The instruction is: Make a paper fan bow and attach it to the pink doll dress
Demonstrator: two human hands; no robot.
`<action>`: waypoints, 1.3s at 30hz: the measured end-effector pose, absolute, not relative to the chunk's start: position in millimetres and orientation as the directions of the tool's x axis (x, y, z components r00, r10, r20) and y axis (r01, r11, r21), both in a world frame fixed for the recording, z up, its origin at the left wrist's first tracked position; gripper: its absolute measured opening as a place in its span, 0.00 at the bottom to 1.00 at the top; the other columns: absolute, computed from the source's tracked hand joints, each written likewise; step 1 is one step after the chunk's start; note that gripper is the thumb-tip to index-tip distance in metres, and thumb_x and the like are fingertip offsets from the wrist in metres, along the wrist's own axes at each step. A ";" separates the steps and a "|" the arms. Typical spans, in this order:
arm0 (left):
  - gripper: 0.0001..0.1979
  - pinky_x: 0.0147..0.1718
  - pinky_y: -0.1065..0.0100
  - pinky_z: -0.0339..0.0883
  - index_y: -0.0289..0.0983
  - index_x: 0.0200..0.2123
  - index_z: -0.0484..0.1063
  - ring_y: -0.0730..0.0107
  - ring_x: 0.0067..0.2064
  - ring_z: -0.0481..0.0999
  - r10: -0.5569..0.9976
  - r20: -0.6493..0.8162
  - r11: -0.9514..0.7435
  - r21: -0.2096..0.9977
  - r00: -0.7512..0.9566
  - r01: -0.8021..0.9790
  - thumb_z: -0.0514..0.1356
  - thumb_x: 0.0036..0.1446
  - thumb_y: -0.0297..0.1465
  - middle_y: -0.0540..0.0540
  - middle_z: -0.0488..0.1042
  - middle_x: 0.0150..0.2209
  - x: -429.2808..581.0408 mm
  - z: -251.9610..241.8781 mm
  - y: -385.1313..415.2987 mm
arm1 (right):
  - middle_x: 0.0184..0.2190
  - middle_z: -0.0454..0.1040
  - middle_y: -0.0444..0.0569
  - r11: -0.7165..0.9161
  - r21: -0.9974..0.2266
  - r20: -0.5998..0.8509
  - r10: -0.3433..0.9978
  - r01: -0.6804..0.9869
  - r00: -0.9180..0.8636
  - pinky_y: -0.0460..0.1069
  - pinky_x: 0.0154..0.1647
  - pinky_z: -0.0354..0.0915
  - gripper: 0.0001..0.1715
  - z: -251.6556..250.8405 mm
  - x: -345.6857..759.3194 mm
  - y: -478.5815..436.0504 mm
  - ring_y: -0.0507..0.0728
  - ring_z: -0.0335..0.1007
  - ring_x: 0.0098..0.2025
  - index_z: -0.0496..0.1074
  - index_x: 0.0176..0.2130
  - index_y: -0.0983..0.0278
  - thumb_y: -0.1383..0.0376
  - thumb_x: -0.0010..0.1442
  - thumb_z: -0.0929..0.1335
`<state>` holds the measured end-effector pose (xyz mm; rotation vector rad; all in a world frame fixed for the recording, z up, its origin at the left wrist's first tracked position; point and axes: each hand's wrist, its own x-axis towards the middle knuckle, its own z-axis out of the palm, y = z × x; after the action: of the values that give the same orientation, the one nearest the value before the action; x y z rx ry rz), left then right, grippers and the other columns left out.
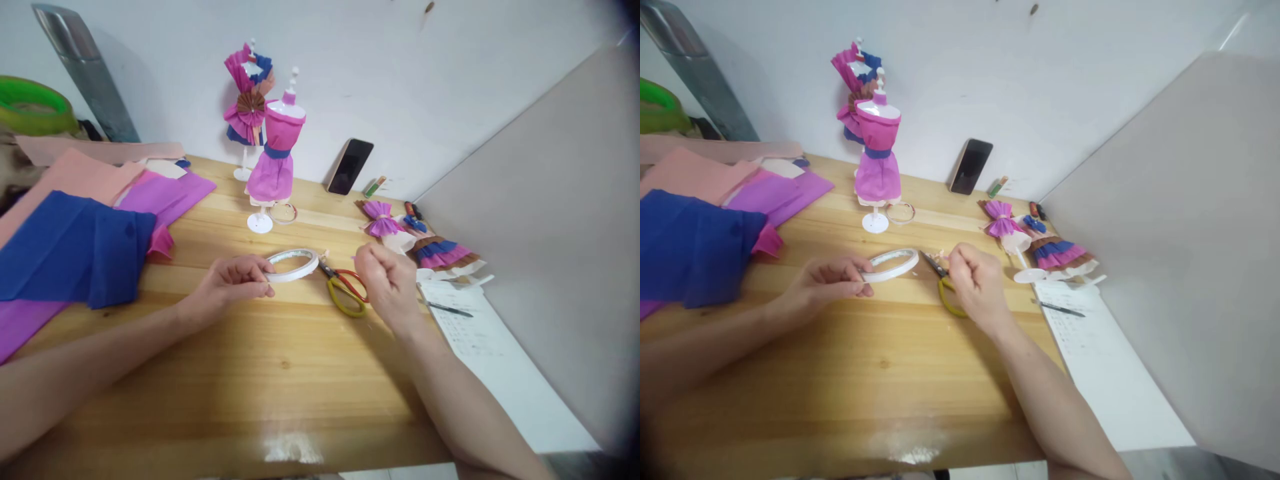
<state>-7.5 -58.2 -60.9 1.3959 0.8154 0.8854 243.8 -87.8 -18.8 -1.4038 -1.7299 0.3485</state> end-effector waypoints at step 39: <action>0.10 0.33 0.71 0.71 0.34 0.25 0.75 0.71 0.30 0.78 0.876 -0.009 0.145 0.959 0.483 -0.244 0.67 0.50 0.35 0.43 0.81 0.30 -3.6 -82.5 -54.0 | 0.27 0.73 0.45 0.141 -0.345 -0.242 0.942 0.928 -0.233 0.47 0.26 0.58 0.22 -46.2 291.0 -69.8 0.54 0.66 0.26 0.71 0.46 0.63 0.68 0.49 0.68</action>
<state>-3.6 -54.0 -82.5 1.1476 0.6873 0.9050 291.0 -69.8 -46.2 -1.9248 -2.3482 0.6685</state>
